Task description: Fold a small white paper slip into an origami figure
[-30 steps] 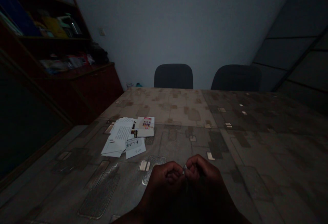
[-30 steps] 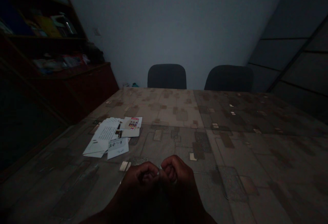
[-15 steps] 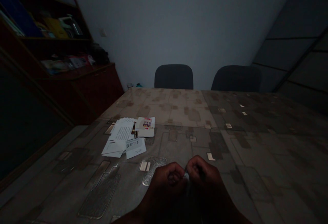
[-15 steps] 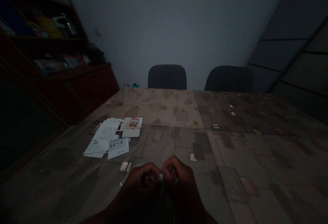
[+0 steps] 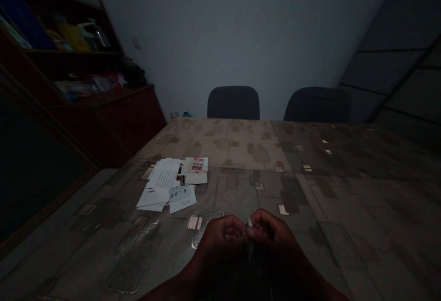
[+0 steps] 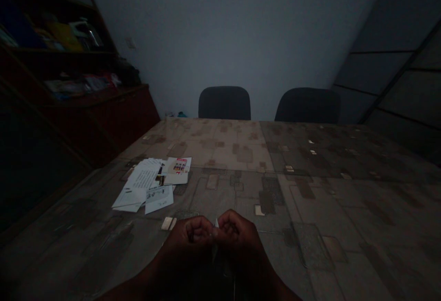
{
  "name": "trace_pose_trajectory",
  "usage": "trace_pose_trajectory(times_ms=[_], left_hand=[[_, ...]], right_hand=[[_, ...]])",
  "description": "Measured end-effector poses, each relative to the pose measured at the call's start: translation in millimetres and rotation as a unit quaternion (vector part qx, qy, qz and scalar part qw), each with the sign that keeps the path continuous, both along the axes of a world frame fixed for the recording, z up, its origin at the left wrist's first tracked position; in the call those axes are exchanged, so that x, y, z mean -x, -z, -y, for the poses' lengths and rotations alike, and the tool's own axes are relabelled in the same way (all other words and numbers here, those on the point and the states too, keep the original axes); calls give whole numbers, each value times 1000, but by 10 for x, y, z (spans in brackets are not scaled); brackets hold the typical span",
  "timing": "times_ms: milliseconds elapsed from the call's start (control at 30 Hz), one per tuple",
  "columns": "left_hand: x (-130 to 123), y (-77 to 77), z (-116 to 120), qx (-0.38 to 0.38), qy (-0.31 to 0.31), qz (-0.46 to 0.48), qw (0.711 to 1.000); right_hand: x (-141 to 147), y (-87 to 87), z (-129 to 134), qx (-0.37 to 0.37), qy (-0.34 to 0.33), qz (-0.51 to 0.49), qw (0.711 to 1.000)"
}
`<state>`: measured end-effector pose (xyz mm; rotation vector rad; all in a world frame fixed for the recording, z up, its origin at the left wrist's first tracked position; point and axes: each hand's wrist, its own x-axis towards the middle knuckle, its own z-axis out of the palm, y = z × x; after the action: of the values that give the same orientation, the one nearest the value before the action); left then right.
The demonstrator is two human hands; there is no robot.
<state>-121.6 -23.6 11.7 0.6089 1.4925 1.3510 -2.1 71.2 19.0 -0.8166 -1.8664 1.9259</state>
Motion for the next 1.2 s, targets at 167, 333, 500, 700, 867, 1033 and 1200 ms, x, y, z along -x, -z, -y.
trace_pose_trajectory(times_ms=[167, 333, 500, 700, 867, 1033, 1200], left_hand=[[-21, -40, 23, -4, 18, -36, 999], [-25, -26, 31, 3, 38, -80, 996], [-6, 1, 18, -1, 44, -108, 993], [28, -26, 23, -3, 36, -135, 990], [27, -26, 18, 1, 22, -144, 989], [59, -22, 12, -25, 0, -123, 992], [50, -93, 34, -38, -8, -145, 989]], right_hand=[[0, 5, -15, -49, 35, 15, 998], [-7, 41, -30, -18, 43, -13, 999], [-13, 99, -48, 77, 8, -14, 997], [-9, 87, -68, 8, -1, -24, 1000], [-6, 76, -85, -45, 24, 0, 999], [-10, 52, -83, -75, 54, -30, 995], [-29, 5, -61, -219, 31, -56, 974]])
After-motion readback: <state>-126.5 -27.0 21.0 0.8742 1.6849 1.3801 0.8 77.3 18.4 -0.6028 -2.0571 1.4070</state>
